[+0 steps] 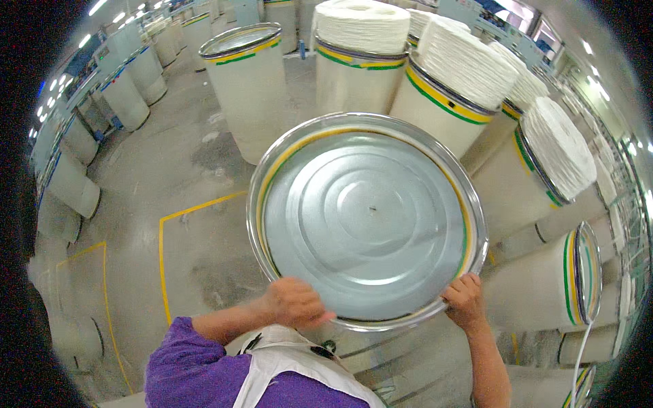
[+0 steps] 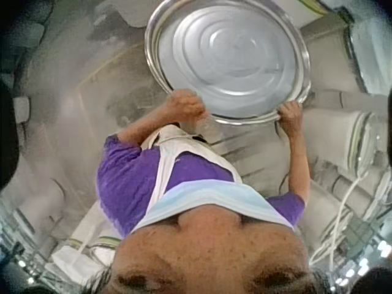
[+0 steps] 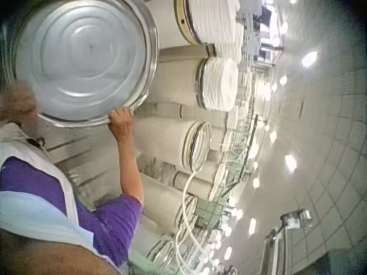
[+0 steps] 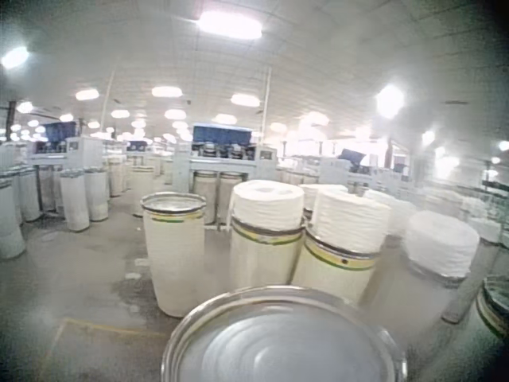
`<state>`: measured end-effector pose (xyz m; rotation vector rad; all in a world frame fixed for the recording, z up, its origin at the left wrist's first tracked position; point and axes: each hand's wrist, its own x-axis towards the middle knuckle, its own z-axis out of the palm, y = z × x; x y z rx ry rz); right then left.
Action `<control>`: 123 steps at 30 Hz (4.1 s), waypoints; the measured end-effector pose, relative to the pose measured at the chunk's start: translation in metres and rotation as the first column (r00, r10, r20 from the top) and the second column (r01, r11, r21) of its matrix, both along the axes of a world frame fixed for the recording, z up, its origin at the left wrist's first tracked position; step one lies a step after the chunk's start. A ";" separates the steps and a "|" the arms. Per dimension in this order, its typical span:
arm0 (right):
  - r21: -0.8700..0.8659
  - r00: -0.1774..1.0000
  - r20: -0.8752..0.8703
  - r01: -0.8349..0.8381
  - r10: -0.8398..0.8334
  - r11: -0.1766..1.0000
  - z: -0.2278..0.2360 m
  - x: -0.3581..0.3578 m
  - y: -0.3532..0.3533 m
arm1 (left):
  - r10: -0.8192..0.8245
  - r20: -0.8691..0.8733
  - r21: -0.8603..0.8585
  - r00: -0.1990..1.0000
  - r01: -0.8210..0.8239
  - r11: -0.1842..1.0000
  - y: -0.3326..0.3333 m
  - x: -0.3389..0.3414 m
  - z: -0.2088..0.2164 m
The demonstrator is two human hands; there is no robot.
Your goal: The person repeatedly places metal lids on large cylindrical containers, then removes them to pull and arrange white textile material from inside. They walk between containers, lift and set down lids, and use both hands to gather and fold the material. The person also uses a small stick to adjust the textile strands.
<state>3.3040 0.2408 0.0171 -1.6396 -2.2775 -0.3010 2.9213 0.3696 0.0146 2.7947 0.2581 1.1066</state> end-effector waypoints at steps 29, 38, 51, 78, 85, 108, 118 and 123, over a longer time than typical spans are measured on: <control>-0.594 -0.556 0.187 0.593 -0.810 -0.544 -0.224 -0.166 -0.185 | -0.372 -0.893 -0.440 0.255 -0.315 0.841 0.399 -0.154 -0.417; -0.609 -0.823 0.382 0.119 -0.421 -0.784 -0.288 -0.424 -0.399 | -0.751 -0.631 -0.772 0.194 -0.254 0.583 0.196 0.060 -0.397; -0.880 -0.859 -0.281 0.409 -0.428 -0.242 -0.436 -0.319 -0.399 | -0.485 -0.872 -0.471 -0.070 0.391 0.791 0.089 0.343 -0.391; -0.919 -1.000 -0.011 0.006 0.010 -0.393 -0.429 0.006 -0.706 | -0.847 -0.156 -0.966 -0.508 0.259 0.022 -0.848 0.891 -0.207; -0.740 -0.818 -0.420 0.058 0.393 -0.671 -0.380 0.041 -0.918 | -0.796 -0.150 -0.966 -0.586 0.258 -0.008 -1.029 0.855 -0.123; -0.237 -0.146 -0.963 0.062 0.226 -0.969 -0.022 0.129 -1.359 | -0.909 -0.243 -0.968 -0.338 0.142 0.206 -1.557 1.025 -0.014; -0.246 -0.523 -0.850 0.283 0.066 -0.927 -0.038 0.096 -1.531 | -0.998 -0.070 -0.962 0.002 0.264 0.068 -1.427 0.930 -0.012; -0.197 -0.407 -0.913 0.474 -0.015 -0.858 -0.048 0.138 -1.636 | -0.958 0.215 -0.895 0.191 0.430 -0.115 -1.356 0.830 -0.026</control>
